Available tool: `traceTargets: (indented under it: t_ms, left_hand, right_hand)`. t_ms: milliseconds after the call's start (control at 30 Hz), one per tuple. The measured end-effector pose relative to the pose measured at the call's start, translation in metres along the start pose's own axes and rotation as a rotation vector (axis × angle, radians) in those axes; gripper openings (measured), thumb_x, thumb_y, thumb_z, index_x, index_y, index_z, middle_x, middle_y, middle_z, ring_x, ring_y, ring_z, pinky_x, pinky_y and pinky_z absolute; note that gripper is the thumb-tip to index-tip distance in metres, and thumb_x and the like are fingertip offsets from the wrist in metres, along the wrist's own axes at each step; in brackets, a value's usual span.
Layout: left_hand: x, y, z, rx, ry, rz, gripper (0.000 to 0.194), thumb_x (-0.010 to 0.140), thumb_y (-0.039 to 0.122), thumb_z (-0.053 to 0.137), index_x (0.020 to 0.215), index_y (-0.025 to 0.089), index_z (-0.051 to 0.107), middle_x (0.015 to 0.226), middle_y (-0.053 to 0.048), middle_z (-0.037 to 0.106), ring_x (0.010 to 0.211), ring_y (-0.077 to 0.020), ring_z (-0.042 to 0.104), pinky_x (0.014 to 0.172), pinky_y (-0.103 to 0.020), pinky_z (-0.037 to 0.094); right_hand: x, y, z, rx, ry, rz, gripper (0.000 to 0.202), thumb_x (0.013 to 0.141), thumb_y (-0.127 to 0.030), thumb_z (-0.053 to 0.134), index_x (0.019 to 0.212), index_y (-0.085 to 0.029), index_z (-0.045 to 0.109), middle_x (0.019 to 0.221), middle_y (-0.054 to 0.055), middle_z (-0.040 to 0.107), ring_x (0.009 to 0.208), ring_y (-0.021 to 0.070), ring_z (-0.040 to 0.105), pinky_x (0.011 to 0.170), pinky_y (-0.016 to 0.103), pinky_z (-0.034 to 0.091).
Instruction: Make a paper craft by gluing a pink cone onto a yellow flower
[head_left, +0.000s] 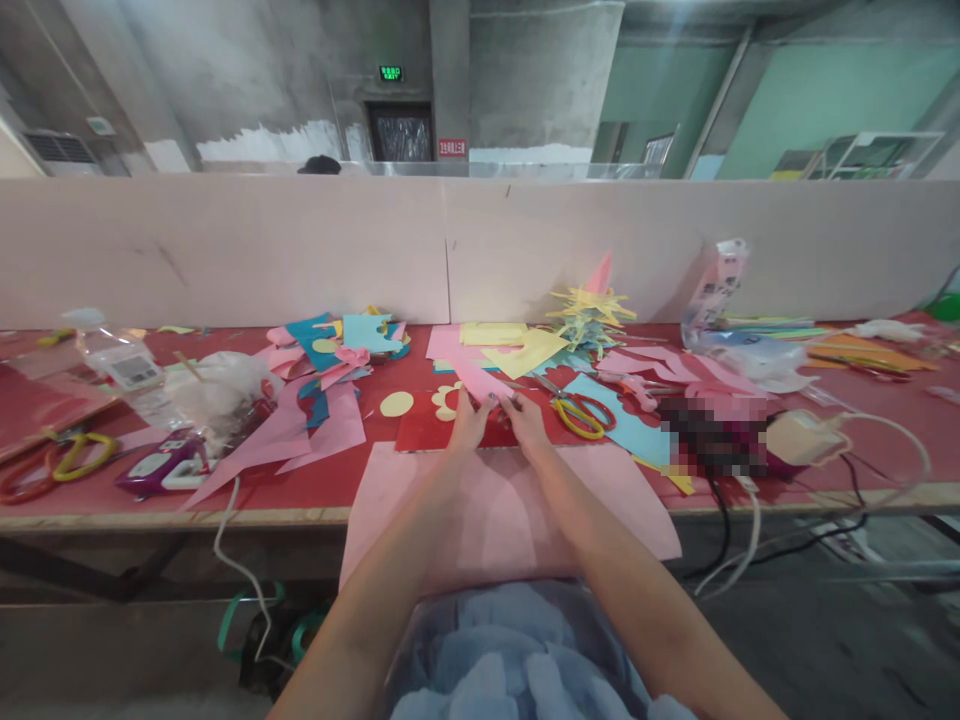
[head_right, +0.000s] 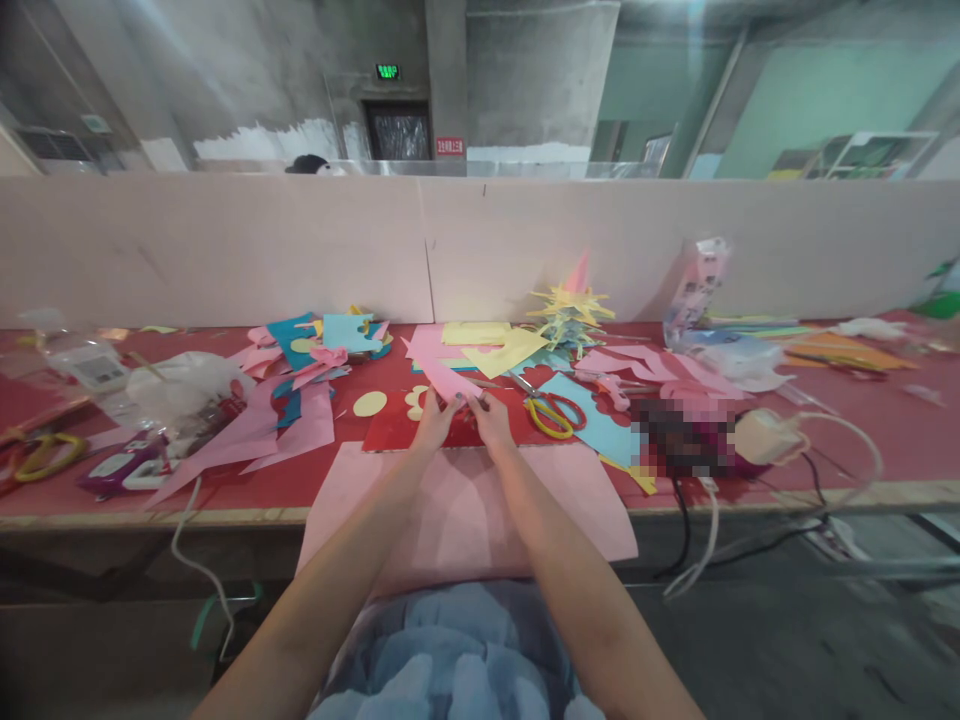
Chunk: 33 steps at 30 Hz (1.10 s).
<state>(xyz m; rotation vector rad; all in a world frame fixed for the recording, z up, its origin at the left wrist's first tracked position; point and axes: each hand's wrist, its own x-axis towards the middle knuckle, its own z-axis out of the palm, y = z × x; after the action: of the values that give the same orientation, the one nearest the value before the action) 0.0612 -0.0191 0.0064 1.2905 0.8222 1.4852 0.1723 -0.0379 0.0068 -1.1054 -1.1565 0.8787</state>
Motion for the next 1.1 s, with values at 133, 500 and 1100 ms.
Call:
traceTargets:
  t_ms: [133, 500, 1100]
  left_hand:
    - [-0.002, 0.005, 0.003, 0.006, -0.003, -0.013, 0.048, 0.072, 0.032, 0.064, 0.111, 0.017, 0.041, 0.112, -0.011, 0.055, 0.099, -0.0179, 0.056, 0.088, -0.033, 0.044]
    - [-0.004, 0.002, 0.002, 0.022, -0.019, -0.02, 0.054, 0.067, 0.029, 0.068, 0.111, 0.018, 0.039, 0.111, -0.011, 0.055, 0.098, -0.018, 0.056, 0.085, -0.033, 0.046]
    - [-0.002, 0.012, 0.004, 0.011, 0.033, -0.072, 0.032, 0.074, 0.029, 0.06, 0.101, 0.017, 0.046, 0.101, -0.009, 0.059, 0.096, -0.0191, 0.056, 0.087, -0.034, 0.042]
  right_hand:
    - [0.001, 0.002, 0.0, -0.001, -0.006, -0.011, 0.034, 0.066, -0.056, 0.06, 0.068, -0.022, 0.055, 0.055, -0.001, 0.059, 0.048, 0.0138, 0.05, 0.049, 0.026, 0.038]
    - [0.001, 0.001, 0.001, 0.038, -0.036, -0.011, 0.032, 0.065, -0.053, 0.061, 0.069, -0.021, 0.057, 0.056, -0.002, 0.058, 0.049, 0.0135, 0.05, 0.048, 0.026, 0.04]
    - [-0.003, -0.004, 0.0, -0.04, 0.011, -0.053, 0.04, 0.071, -0.059, 0.053, 0.057, -0.022, 0.048, 0.051, -0.002, 0.054, 0.045, 0.0135, 0.047, 0.047, 0.027, 0.035]
